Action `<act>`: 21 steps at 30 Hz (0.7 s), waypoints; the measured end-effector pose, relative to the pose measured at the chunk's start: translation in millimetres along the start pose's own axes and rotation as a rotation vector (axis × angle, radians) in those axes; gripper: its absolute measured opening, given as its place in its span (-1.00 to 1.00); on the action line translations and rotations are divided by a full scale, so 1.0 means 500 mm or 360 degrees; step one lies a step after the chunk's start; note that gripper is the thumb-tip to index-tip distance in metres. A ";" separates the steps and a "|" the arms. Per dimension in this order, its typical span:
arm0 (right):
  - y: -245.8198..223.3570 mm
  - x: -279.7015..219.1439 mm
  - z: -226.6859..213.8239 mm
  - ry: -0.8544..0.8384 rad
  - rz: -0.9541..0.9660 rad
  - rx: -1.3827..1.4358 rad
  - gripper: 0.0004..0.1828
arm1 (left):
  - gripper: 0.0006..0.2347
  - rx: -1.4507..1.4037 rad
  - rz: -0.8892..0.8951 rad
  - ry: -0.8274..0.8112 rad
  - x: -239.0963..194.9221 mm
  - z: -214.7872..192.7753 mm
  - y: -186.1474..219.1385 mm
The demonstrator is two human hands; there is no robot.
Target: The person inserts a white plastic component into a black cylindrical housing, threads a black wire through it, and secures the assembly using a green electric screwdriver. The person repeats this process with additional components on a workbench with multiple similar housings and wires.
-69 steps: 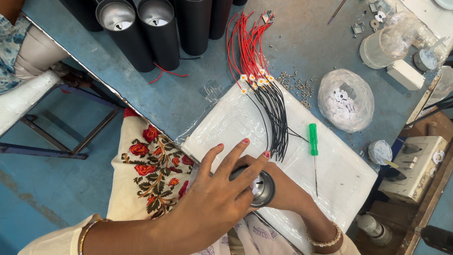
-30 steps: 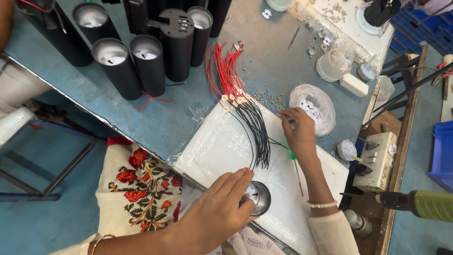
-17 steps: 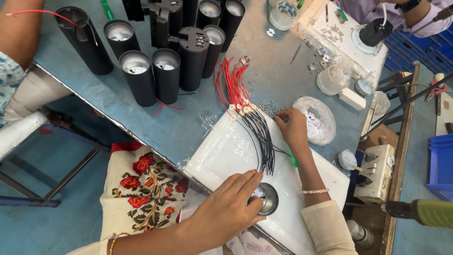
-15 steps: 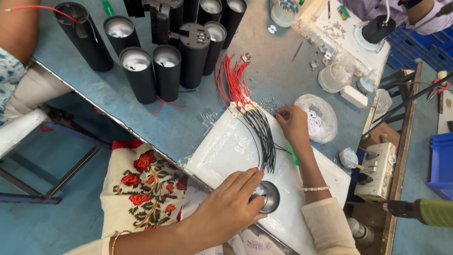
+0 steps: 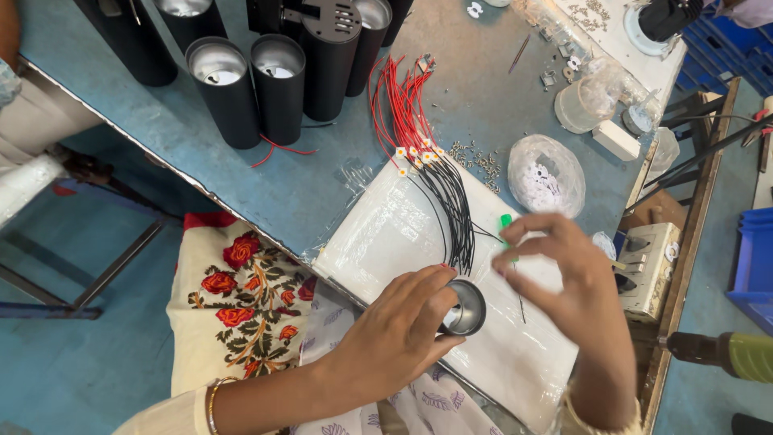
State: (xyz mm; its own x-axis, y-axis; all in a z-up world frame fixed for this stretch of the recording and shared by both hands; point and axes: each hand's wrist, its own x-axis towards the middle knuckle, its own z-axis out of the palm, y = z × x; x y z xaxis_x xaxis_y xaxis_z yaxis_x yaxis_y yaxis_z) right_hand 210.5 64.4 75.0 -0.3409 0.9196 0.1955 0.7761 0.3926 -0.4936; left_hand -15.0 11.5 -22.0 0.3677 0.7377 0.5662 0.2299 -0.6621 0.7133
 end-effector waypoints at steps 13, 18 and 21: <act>-0.113 -0.004 0.033 -0.0307 -0.0352 -0.0580 -0.82 | -0.45 -0.0047 -0.0069 0.0160 -0.004 0.040 0.007; -0.119 0.001 0.039 -0.0450 -0.0493 -0.0822 -0.84 | -0.46 -0.0017 -0.0081 0.0171 -0.005 0.038 0.008; -0.120 0.003 0.039 -0.0489 -0.0553 -0.0891 -0.80 | -0.46 -0.0008 -0.0075 0.0183 -0.006 0.037 0.010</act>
State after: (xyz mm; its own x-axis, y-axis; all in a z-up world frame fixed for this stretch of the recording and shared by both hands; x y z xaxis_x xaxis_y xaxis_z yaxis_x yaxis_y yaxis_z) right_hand 153.3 42.0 88.5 -0.6870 0.7262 -0.0256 0.7228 0.6866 0.0778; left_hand 1.9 3.8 -27.8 0.2505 0.7785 0.5755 0.2398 -0.6258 0.7422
